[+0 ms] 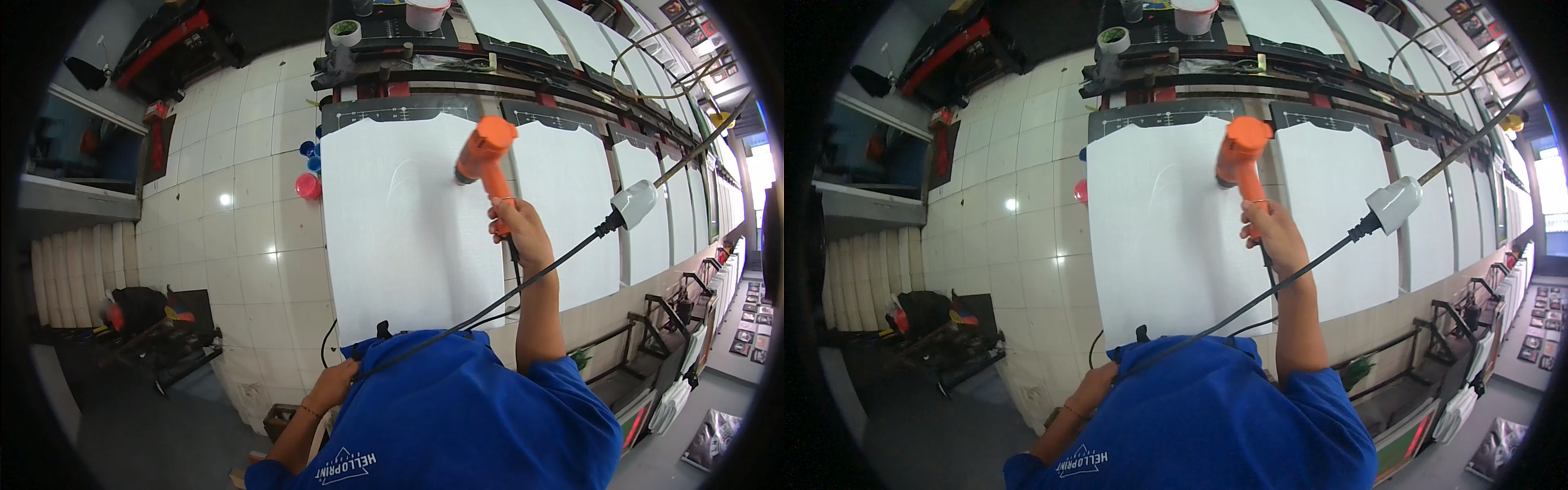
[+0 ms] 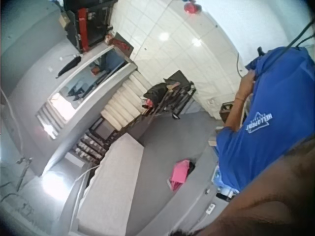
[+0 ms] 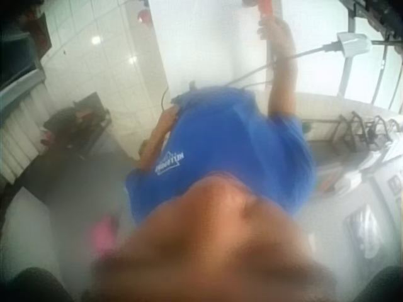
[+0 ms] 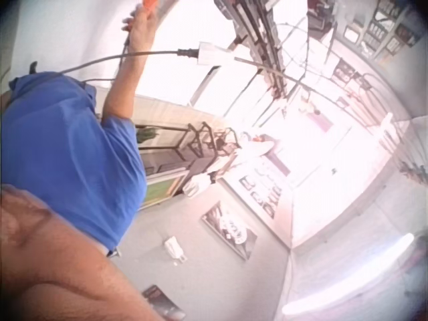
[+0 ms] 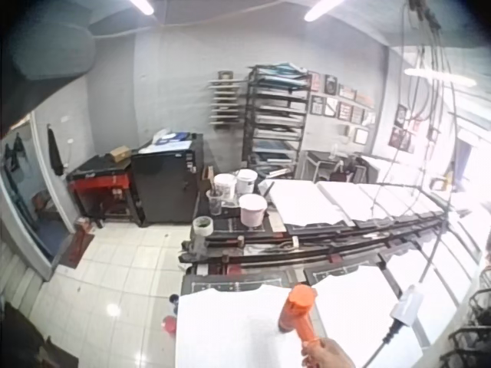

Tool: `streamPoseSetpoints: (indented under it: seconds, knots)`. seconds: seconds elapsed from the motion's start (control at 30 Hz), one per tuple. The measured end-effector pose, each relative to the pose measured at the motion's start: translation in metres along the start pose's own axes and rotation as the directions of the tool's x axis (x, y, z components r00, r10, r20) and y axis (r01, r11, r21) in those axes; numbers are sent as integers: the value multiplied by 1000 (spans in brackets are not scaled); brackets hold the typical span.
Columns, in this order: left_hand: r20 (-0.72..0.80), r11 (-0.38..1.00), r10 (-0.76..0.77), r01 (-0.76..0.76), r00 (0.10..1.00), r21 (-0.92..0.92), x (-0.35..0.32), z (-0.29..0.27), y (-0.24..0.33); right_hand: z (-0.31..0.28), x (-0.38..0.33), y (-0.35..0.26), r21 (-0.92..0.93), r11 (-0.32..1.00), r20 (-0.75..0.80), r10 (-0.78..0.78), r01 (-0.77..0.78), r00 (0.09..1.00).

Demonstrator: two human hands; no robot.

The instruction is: The person uses an orange heat gun to apply heat to white t-shirts laid out on a series of heat press machines. They move the heat gun systematically across the surface of each shirt, occasionally using their left hand to smooth the fabric or hold the power cord.

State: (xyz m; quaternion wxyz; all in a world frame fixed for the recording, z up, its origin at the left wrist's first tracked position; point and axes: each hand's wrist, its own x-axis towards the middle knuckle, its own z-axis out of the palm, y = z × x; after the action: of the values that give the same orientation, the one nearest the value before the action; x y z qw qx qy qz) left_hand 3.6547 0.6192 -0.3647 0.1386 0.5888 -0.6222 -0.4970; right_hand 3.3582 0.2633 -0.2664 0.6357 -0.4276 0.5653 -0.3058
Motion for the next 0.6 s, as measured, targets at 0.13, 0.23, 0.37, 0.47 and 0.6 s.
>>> streamPoseSetpoints:
  seconds: [0.13, 0.23, 0.37, 0.47, 0.6]
  knots:
    - [9, 1000, -21, 21, 1000, 16, 0, -3, 3, -6, -6, -2, -35, 999, -67, 2, -4, 998]
    - [-3, 999, 8, -8, 1000, 43, 0, 1, -4, 9, -11, -4, -13, 1000, 24, 11, -11, 1000]
    - [8, 998, -5, 4, 1000, 68, 1, 0, 0, 14, -11, 0, -5, 998, 159, 66, -66, 985]
    - [-11, 996, -8, 9, 1000, 83, -1, 2, 0, 11, -16, 1, 5, 998, 89, 54, -55, 995]
    - [-11, 997, -19, 20, 1000, 73, 0, 0, 4, -1, -13, 14, -30, 999, -15, 12, -13, 1000]
